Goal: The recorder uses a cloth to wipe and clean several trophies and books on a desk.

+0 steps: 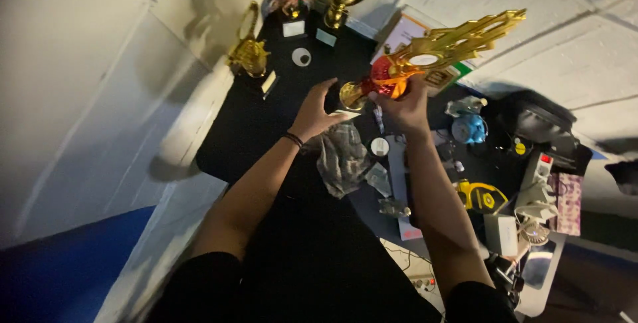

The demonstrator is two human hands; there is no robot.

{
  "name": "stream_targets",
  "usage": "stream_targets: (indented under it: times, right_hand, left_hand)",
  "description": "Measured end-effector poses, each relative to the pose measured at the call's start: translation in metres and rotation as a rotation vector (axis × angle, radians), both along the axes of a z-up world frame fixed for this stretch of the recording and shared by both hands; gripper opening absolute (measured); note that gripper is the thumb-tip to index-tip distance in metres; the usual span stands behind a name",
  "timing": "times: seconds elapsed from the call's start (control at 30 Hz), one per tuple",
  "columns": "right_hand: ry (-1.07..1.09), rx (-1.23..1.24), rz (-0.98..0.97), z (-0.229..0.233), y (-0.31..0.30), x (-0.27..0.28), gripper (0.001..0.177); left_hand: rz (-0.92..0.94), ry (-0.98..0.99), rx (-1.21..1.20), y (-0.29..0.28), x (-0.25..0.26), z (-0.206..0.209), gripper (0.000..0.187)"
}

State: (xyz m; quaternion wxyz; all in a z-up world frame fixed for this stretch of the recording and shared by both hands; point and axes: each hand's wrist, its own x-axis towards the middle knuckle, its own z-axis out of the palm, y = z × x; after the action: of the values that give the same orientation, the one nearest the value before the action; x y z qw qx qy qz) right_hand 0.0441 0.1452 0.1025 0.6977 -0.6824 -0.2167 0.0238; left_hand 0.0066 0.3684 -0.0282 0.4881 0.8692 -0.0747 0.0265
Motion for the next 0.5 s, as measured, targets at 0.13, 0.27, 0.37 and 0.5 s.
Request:
stream_targets:
  times: [0.13, 0.27, 0.37, 0.5]
  right_hand:
    - [0.128, -0.020, -0.013, 0.000, 0.042, 0.012, 0.055]
    - [0.204, -0.116, -0.125, -0.005, 0.075, 0.017, 0.055]
    - [0.220, 0.029, -0.210, -0.019, 0.098, 0.021, 0.061]
    - [0.139, 0.007, -0.254, -0.030, 0.105, 0.028, 0.057]
  left_hand:
    - [0.118, -0.056, 0.066, 0.027, 0.012, -0.009, 0.096]
    - [0.255, -0.111, 0.110, 0.040, 0.025, -0.032, 0.095]
    - [0.289, -0.052, 0.060, 0.044, 0.029, -0.025, 0.092]
    - [0.276, -0.124, 0.091, 0.059, 0.028, -0.030, 0.094]
